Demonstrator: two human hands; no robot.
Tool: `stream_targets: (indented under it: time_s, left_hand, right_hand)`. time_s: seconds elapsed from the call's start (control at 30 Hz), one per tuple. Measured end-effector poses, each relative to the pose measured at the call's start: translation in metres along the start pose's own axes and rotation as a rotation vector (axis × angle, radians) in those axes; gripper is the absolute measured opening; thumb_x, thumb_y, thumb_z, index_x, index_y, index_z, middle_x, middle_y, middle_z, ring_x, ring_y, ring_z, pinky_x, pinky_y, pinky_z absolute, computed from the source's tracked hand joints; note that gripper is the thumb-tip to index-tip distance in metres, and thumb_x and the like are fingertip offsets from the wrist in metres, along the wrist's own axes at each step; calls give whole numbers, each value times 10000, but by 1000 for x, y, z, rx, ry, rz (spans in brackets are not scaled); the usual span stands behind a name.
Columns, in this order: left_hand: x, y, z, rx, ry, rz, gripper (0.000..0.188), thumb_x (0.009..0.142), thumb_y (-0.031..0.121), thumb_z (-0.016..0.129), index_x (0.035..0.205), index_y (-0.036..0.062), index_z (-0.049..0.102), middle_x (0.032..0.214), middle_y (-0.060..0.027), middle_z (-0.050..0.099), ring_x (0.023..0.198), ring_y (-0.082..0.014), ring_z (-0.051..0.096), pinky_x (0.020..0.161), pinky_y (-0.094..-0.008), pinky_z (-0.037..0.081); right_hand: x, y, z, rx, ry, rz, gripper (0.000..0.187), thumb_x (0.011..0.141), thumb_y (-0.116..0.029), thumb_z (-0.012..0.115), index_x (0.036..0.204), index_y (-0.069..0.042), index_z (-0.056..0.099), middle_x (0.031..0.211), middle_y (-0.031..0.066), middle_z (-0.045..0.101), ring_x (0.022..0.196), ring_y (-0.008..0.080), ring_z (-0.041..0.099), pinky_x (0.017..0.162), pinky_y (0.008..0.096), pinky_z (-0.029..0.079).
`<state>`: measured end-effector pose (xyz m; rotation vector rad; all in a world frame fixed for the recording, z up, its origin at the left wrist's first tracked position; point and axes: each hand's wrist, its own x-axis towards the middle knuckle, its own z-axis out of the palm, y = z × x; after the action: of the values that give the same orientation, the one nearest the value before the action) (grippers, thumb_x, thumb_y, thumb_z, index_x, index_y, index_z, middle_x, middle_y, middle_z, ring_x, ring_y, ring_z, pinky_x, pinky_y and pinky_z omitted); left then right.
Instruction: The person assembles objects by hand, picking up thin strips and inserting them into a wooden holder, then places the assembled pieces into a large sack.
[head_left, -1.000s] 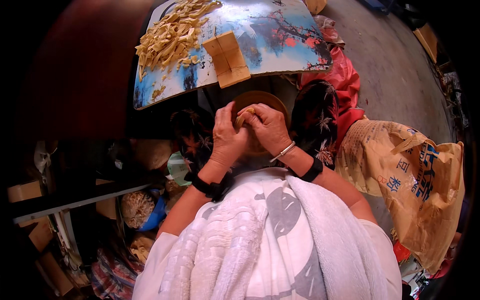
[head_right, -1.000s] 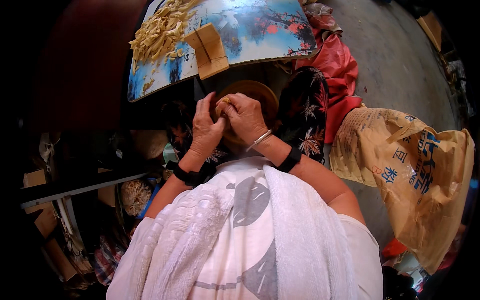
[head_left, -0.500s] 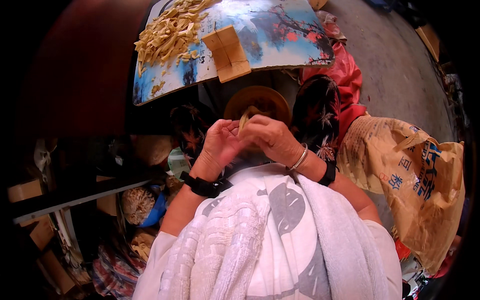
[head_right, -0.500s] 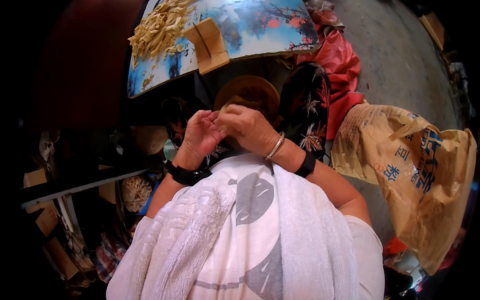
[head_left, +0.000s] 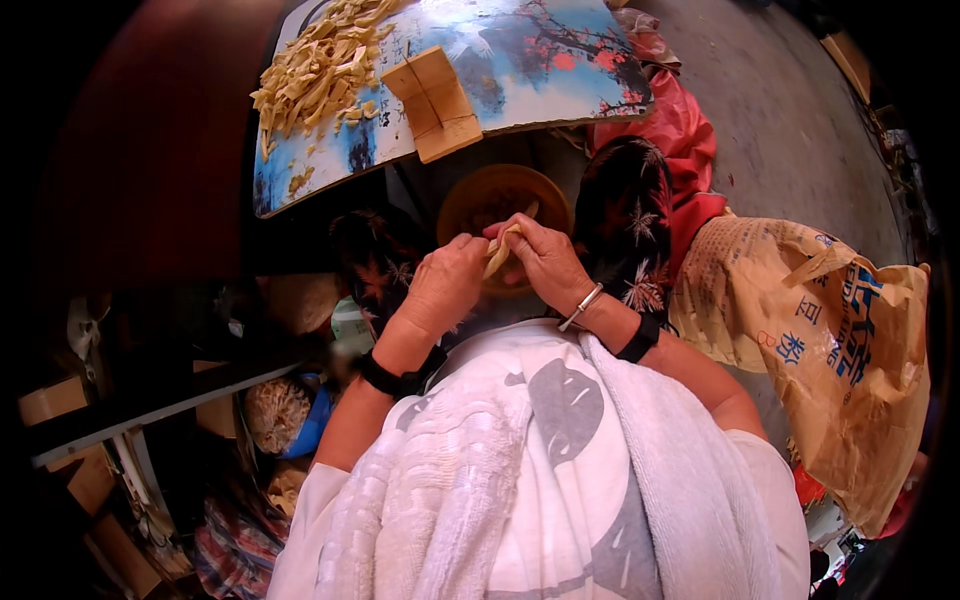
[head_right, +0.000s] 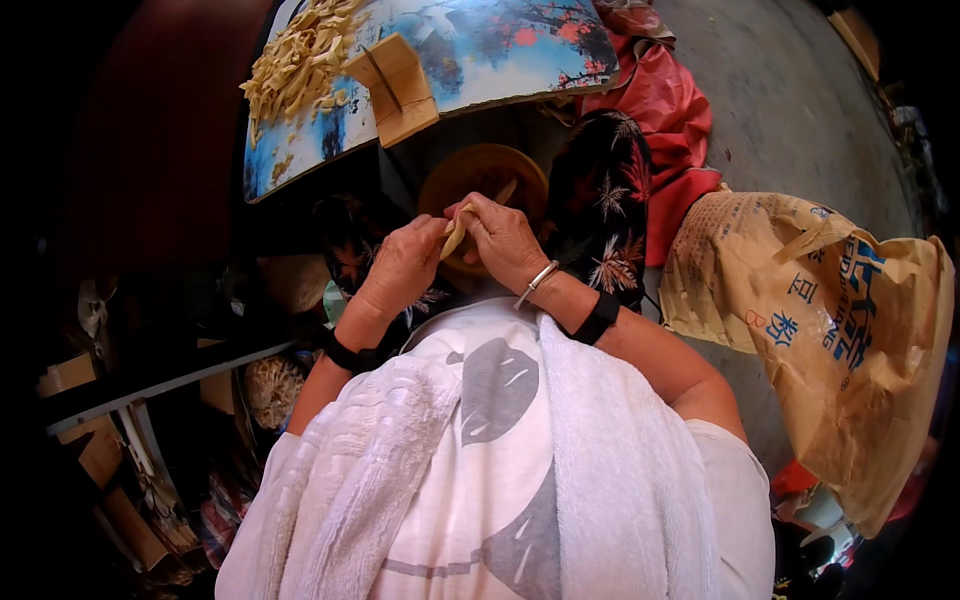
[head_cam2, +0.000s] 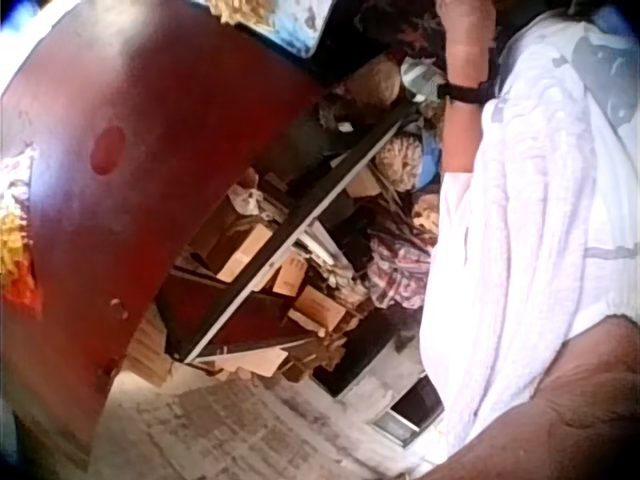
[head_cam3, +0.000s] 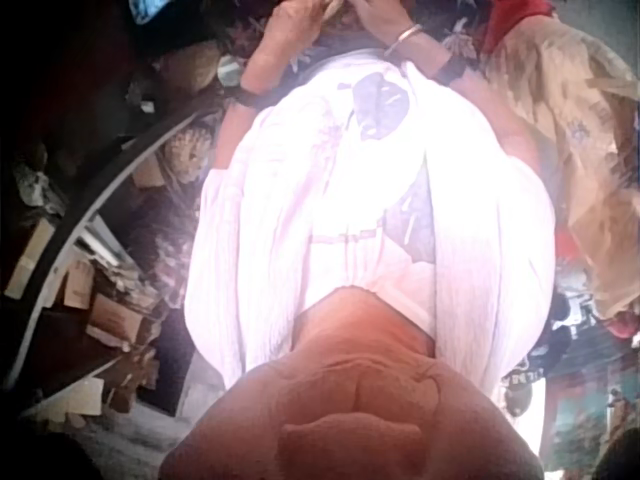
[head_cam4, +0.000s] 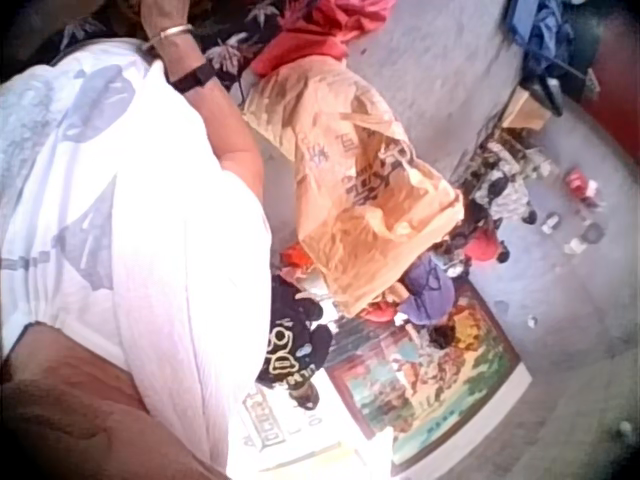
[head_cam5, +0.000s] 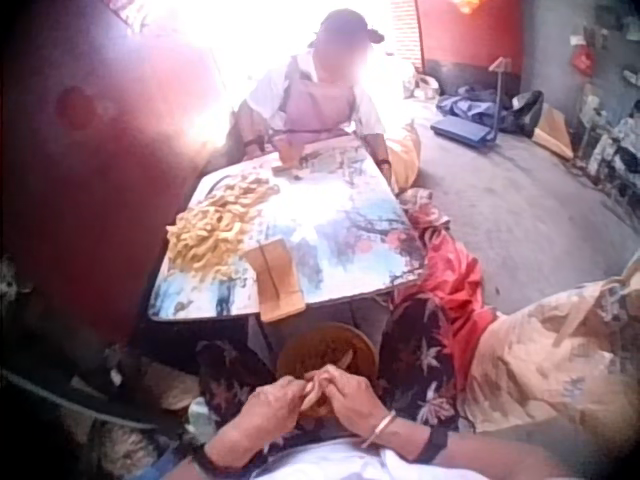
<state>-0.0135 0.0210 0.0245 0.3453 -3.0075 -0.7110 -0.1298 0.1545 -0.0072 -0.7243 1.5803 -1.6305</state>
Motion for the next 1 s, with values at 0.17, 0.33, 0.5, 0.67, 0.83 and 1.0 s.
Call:
stream_targets:
  time_s: [0.17, 0.33, 0.5, 0.67, 0.83, 1.0]
  left_hand:
    - [5, 19, -3, 129, 240, 76, 381, 770, -60, 595, 1142, 23, 589, 889, -149, 565, 790, -348, 625, 690, -394, 529]
    - [0, 20, 2, 98, 254, 47, 311, 782, -54, 592, 1083, 23, 602, 908, -152, 570, 797, -357, 619, 675, -400, 527]
    - [-11, 7, 10, 98, 197, -150, 125, 864, 27, 575, 984, 31, 611, 929, -161, 574, 733, -370, 608, 619, -398, 517]
    - [-17, 7, 9, -661, 55, -445, 142, 832, -7, 569, 967, 4, 611, 907, -155, 564, 664, -321, 595, 592, -367, 501]
    - [-16, -8, 21, -458, 262, -183, 194, 843, -5, 575, 1035, 6, 591, 878, -163, 558, 662, -287, 583, 594, -352, 479]
    - [-4, -6, 25, -347, 378, -319, 155, 861, 10, 598, 1014, 35, 595, 717, -128, 592, 621, -228, 587, 581, -323, 478]
  right_hand:
    - [11, -1, 2, 141, 27, 427, 184, 961, -179, 537, 997, -7, 590, 913, 120, 672, 666, 165, 686, 520, 256, 531]
    - [11, 14, 12, -104, 85, 141, 190, 953, -188, 552, 971, -7, 607, 835, 127, 689, 619, 178, 685, 535, 286, 523]
    - [3, 15, 19, -180, -52, -39, 204, 946, -184, 556, 955, 9, 622, 814, 160, 681, 646, 218, 678, 615, 303, 524]
    - [3, 40, 21, -193, -35, -38, 193, 966, -185, 529, 987, -28, 638, 838, 117, 679, 690, 181, 645, 660, 280, 516]
    - [1, 27, 19, 734, -247, 580, 211, 984, -235, 527, 1060, -69, 633, 953, 22, 635, 820, 127, 592, 701, 244, 509]
    - [9, 27, 15, 726, -158, 584, 217, 993, -232, 520, 1072, -58, 622, 1029, 38, 626, 914, 107, 588, 689, 220, 526]
